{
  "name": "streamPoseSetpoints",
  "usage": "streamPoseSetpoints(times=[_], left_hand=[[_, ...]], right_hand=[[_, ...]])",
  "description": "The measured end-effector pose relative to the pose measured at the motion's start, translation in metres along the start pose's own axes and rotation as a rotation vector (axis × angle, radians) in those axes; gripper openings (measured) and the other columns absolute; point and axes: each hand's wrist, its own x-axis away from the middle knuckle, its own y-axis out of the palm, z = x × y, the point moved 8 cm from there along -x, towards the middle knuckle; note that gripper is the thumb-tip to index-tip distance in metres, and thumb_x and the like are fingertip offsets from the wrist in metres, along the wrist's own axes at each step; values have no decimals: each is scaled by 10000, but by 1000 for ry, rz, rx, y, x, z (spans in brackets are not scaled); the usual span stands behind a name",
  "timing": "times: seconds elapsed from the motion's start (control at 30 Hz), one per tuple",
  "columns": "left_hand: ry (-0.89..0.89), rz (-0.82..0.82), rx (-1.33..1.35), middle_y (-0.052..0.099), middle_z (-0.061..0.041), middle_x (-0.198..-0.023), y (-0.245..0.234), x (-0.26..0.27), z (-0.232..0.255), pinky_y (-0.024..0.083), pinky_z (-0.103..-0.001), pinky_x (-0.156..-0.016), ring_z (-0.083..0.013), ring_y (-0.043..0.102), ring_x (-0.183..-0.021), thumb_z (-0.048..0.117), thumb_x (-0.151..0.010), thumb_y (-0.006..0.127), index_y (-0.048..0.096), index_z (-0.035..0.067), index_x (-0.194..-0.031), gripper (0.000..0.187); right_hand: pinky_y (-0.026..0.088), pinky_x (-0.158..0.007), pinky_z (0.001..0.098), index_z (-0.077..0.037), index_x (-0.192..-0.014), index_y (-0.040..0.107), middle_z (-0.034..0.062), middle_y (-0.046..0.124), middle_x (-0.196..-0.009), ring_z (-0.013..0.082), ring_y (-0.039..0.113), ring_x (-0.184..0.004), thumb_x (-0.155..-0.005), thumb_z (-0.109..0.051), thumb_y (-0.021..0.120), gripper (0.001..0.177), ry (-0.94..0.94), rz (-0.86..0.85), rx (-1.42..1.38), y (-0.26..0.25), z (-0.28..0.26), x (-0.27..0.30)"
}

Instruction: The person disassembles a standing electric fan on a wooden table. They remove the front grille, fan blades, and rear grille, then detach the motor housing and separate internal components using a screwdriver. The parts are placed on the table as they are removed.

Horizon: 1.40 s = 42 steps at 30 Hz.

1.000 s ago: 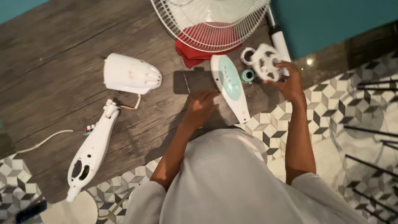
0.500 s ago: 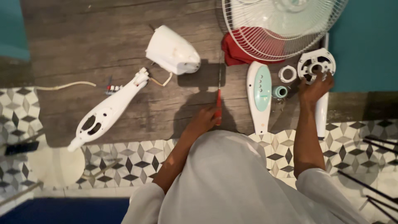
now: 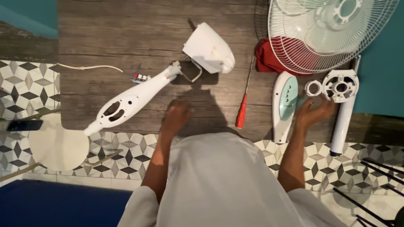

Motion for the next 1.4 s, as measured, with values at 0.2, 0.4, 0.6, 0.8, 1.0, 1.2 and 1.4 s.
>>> streamPoseSetpoints(times=[0.2, 0.4, 0.6, 0.8, 1.0, 1.2, 1.4], left_hand=[[100, 375, 99, 676, -183, -1301, -96, 15, -57, 483, -478, -1097, -381, 604, -1257, 168, -850, 828, 671, 40, -1265, 462], [-12, 460, -168, 405, -257, -1450, -125, 1, -105, 235, -680, -1089, -493, 326, -1382, 349, -526, 973, 513, -13, -1388, 1041], [3, 494, -342, 505, -152, -1365, -103, -7, -133, 210, -672, -1188, -379, 423, -1368, 244, -616, 912, 521, 97, -1460, 942], [100, 551, -388, 509, -153, -1355, -142, -25, -142, 196, -692, -1187, -386, 444, -1338, 172, -657, 844, 553, 90, -1459, 857], [251, 621, -312, 498, -187, -1371, -219, -72, -140, 177, -695, -1182, -398, 440, -1340, 214, -680, 895, 534, 55, -1429, 847], [345, 533, -342, 524, -147, -1332, -247, -147, -136, 124, -706, -1207, -379, 450, -1343, 129, -625, 870, 561, 77, -1381, 818], [508, 599, -412, 598, -127, -1328, -254, -216, -117, 98, -690, -1257, -375, 476, -1402, -83, -740, 710, 636, 58, -1366, 646]], right_hand=[[405, -1114, 547, -56, -1361, 522, 237, 476, -1436, 440, 482, -1329, -890, -67, 652, 490, 148, -214, -593, 31, -156, 74], [375, -1186, 560, -79, -1407, 588, 217, 424, -1561, 444, 435, -1407, -935, -123, 774, 509, -284, -533, -433, 55, -318, 93], [294, -1146, 616, -95, -1558, 359, 375, 275, -1545, 549, 311, -1410, -676, -291, 975, 1093, -475, -530, -201, 109, -380, 38], [396, -1122, 603, -114, -1637, 184, 320, 354, -1512, 514, 401, -1379, -526, -411, 1029, 1427, -312, -825, -222, 161, -383, 19], [435, -1085, 586, -67, -1624, 207, 331, 379, -1494, 507, 417, -1377, -466, -344, 1058, 1463, -265, -804, -323, 161, -382, 17], [445, -1068, 589, -78, -1603, 231, 327, 410, -1438, 513, 441, -1325, -471, -211, 1032, 1393, -243, -705, -266, 156, -387, 25], [424, -1091, 600, -121, -1623, 220, 295, 414, -1460, 501, 435, -1332, -476, -190, 1018, 1399, -139, -639, -184, 154, -390, 36]])
